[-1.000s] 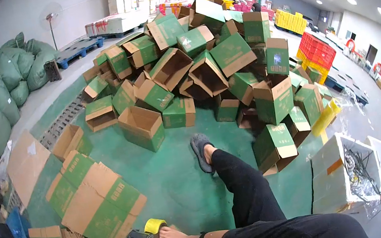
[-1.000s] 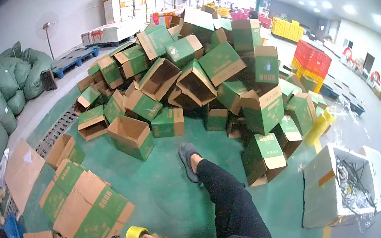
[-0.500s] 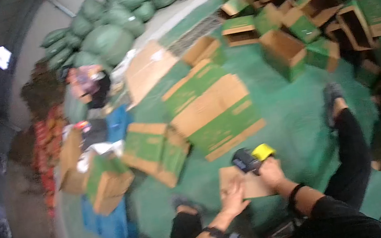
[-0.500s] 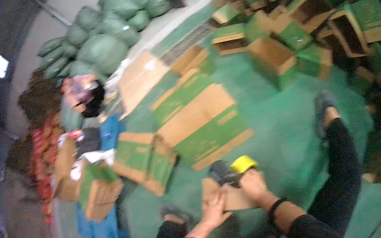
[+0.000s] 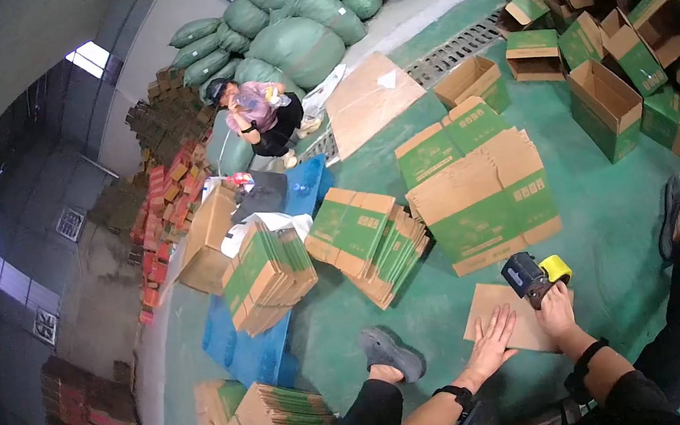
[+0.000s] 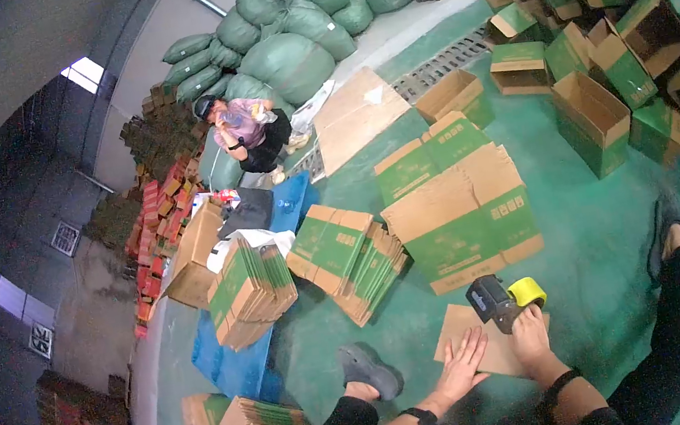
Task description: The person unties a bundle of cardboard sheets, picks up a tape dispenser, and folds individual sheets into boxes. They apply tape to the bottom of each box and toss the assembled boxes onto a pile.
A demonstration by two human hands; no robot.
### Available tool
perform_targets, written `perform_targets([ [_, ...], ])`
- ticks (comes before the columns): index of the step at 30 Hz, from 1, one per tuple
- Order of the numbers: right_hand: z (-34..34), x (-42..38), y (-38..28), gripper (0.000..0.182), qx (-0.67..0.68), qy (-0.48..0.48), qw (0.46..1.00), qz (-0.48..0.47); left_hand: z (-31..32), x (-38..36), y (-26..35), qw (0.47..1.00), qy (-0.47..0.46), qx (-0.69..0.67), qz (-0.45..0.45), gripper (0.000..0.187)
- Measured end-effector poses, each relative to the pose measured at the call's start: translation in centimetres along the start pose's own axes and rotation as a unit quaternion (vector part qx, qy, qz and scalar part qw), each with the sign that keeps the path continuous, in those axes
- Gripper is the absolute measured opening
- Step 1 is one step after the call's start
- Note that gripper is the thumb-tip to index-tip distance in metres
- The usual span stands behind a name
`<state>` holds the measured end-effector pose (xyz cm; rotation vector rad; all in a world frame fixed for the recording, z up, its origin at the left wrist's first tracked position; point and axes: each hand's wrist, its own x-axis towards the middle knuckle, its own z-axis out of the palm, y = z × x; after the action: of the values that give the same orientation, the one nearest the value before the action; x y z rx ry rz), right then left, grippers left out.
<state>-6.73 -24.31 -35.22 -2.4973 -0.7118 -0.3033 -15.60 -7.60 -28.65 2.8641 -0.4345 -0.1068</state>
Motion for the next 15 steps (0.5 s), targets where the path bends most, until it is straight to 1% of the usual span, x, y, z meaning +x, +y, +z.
perform_targets([
  [1, 0.6, 0.3, 0.1, 0.026, -0.004, 0.025, 0.999, -0.022, 0.2, -0.1, -0.7, 1.000, 0.012, 0.002, 0.011, 0.089],
  [2, 1.1, 0.3, 0.2, 0.026, -0.008, 0.024, 0.999, -0.026, 0.5, -0.3, -1.0, 1.000, 0.017, -0.002, 0.010, 0.089],
  [3, 0.5, 0.6, -0.1, 0.017, -0.003, 0.043, 0.999, -0.025, 0.7, -0.3, -1.2, 1.000, 0.024, -0.001, 0.013, 0.088],
  [4, -0.7, 0.8, -0.9, 0.011, 0.004, 0.058, 0.998, -0.023, 0.9, -0.5, -1.3, 0.999, 0.028, -0.003, 0.015, 0.088],
  [5, -1.9, 1.2, -1.5, 0.010, 0.023, 0.070, 0.997, -0.029, 1.2, -0.6, -1.6, 0.999, 0.028, -0.013, 0.011, 0.088],
  [6, -2.0, 1.7, -2.1, 0.008, 0.005, 0.082, 0.997, 0.008, 1.2, -0.4, -2.1, 0.999, 0.037, -0.019, 0.014, 0.088],
  [8, -2.6, 2.8, -2.7, 0.010, 0.028, 0.071, 0.997, -0.021, 2.1, -0.8, -1.9, 0.998, 0.040, -0.048, 0.011, 0.088],
  [9, -2.0, 2.5, -2.3, 0.015, 0.014, 0.010, 1.000, -0.004, 2.1, -0.7, -2.1, 0.997, 0.046, -0.059, 0.013, 0.087],
  [10, -1.3, 2.5, -2.4, 0.015, 0.010, 0.002, 1.000, -0.006, 2.0, -0.6, -2.4, 0.996, 0.052, -0.067, 0.013, 0.087],
  [11, -0.7, 2.5, -2.5, 0.016, -0.003, 0.026, 0.999, -0.022, 1.8, -0.6, -2.3, 0.994, 0.080, -0.077, 0.021, 0.079],
  [12, -0.6, 2.3, -2.7, 0.016, -0.018, 0.053, 0.998, -0.034, 2.8, -0.8, -3.5, 0.993, 0.077, -0.086, 0.023, 0.079],
  [13, -2.2, 3.4, -4.0, 0.013, -0.086, -0.073, 0.993, 0.041, 4.6, -1.0, -4.8, 0.988, 0.111, -0.099, 0.035, 0.079],
  [14, -4.9, 5.6, -6.1, 0.009, -0.176, -0.237, 0.949, 0.115, 6.2, -0.6, -4.2, 0.979, 0.139, -0.131, 0.066, 0.079],
  [15, -2.2, 4.3, -4.4, 0.009, -0.225, -0.157, 0.961, 0.035, 5.0, -0.3, -3.6, 0.982, 0.171, -0.045, 0.066, 0.074],
])
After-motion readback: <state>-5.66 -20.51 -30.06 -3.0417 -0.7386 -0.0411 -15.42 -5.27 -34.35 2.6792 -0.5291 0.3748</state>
